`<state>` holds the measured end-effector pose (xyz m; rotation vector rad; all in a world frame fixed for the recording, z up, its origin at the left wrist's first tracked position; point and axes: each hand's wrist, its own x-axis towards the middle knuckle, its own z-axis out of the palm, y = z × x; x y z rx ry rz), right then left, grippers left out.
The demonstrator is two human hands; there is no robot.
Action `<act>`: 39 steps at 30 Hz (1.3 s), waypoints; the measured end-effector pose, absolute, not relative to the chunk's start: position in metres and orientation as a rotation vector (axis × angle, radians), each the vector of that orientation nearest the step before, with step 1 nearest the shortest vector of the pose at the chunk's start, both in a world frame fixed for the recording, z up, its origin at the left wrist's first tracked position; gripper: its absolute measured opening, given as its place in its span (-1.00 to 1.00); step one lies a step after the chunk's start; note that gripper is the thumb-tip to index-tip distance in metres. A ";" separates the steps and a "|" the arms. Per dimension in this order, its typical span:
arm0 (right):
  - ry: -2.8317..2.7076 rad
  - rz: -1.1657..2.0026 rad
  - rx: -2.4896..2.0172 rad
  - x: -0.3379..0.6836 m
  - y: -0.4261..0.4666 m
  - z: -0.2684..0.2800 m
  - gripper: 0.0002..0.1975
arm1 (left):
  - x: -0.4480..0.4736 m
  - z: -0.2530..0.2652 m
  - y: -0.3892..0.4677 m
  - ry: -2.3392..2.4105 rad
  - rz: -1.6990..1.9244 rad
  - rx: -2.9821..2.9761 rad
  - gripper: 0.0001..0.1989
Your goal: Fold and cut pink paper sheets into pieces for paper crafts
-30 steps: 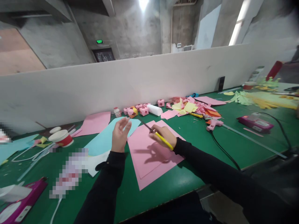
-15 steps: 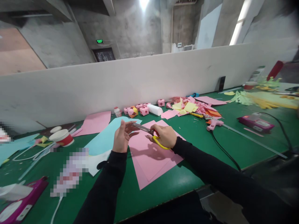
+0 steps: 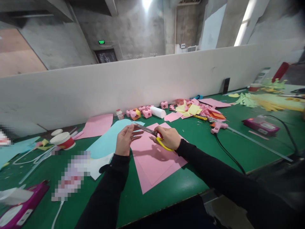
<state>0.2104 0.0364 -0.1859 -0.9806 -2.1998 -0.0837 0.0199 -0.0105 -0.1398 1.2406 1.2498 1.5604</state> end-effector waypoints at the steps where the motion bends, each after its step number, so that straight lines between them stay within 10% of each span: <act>1: -2.198 -0.088 -1.040 0.212 0.040 -0.186 -0.58 | 0.018 -0.143 -0.009 1.306 1.554 1.257 -0.54; 17: -2.033 -0.102 -1.923 0.280 0.110 -0.203 -0.72 | -0.013 -0.191 0.012 1.891 0.453 2.201 -0.22; 39: -2.226 0.133 -1.382 0.254 0.095 -0.201 -0.70 | -0.007 -0.180 0.010 1.942 0.798 2.075 -0.34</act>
